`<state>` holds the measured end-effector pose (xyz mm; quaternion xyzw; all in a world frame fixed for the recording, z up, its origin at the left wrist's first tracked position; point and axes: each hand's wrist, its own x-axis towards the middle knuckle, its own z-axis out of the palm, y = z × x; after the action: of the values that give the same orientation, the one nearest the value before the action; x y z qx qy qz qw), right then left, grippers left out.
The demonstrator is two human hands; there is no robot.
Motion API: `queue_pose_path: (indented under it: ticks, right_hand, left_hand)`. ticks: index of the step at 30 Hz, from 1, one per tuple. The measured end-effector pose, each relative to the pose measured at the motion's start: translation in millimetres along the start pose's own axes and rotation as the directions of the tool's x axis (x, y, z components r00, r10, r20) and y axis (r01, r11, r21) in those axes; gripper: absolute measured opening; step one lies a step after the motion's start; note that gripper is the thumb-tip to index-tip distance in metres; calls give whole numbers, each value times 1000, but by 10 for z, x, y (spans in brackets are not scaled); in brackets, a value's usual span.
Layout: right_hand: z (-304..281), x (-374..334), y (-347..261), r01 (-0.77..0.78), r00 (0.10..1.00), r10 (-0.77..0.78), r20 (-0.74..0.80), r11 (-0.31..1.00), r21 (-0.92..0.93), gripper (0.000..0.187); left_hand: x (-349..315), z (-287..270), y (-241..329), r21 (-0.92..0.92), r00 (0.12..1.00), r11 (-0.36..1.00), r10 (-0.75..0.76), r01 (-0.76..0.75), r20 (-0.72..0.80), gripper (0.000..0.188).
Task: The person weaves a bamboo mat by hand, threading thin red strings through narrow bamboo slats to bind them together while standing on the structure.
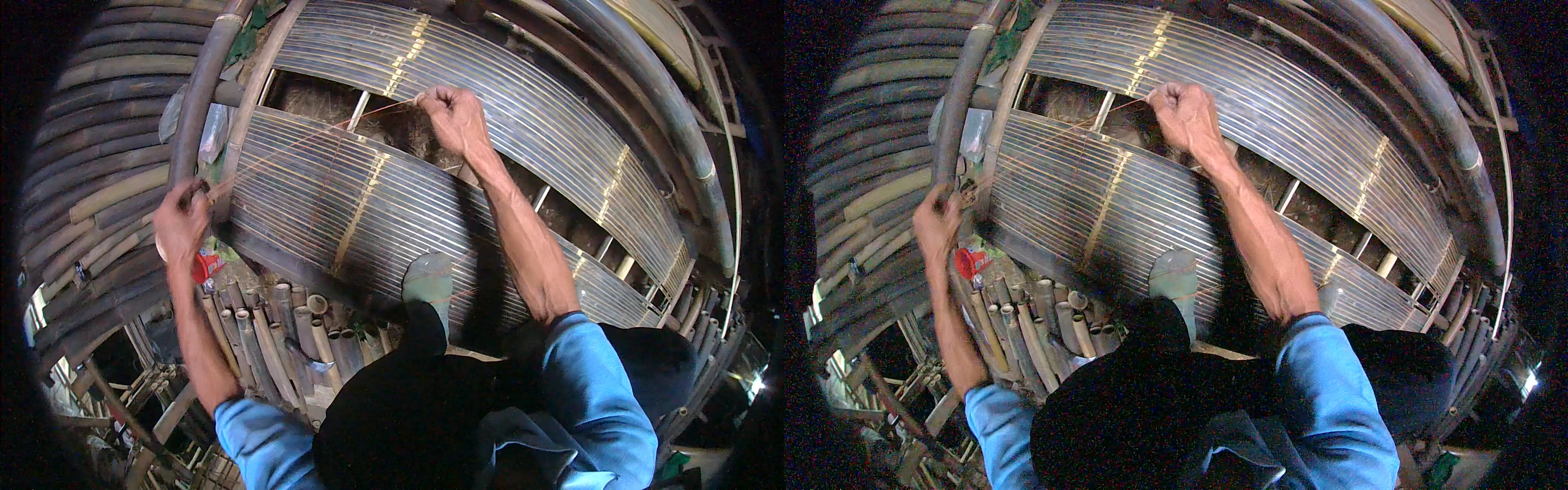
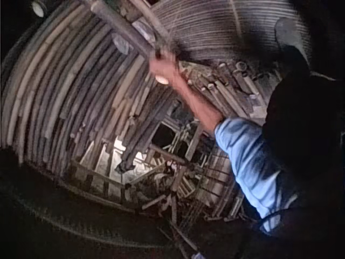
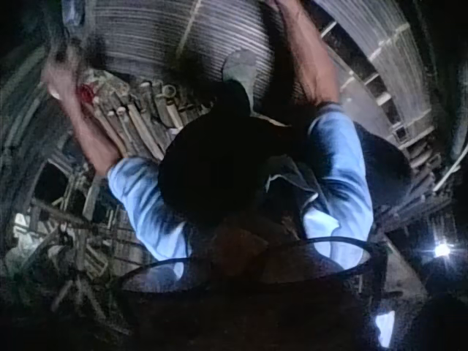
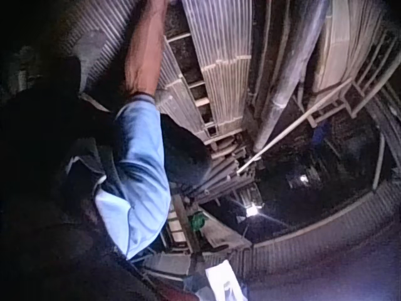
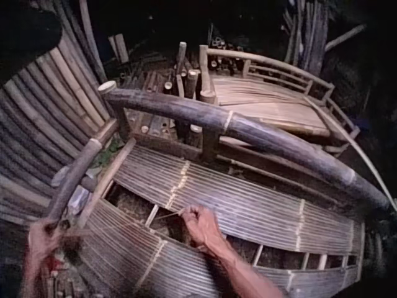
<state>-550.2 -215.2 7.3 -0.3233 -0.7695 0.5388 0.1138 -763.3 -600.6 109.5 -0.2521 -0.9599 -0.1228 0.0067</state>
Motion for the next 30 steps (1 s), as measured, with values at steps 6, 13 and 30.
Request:
queue_pose_path:
  ticks: [6,13,30]
  right_hand:
    - [183,152,-5,155,982,-174,-73,964,-216,35]
    - [270,168,86,325,946,-322,41,938,-122,35]
    - [565,-214,611,-159,944,157,289,987,-18,36]
  left_hand:
    - [-1346,-1442,-1503,-12,910,913,-406,408,80,21]
    - [-3461,-2403,-2963,-186,450,474,-879,860,-160,24]
    - [-410,1596,913,-230,993,972,28,-55,-119,39]
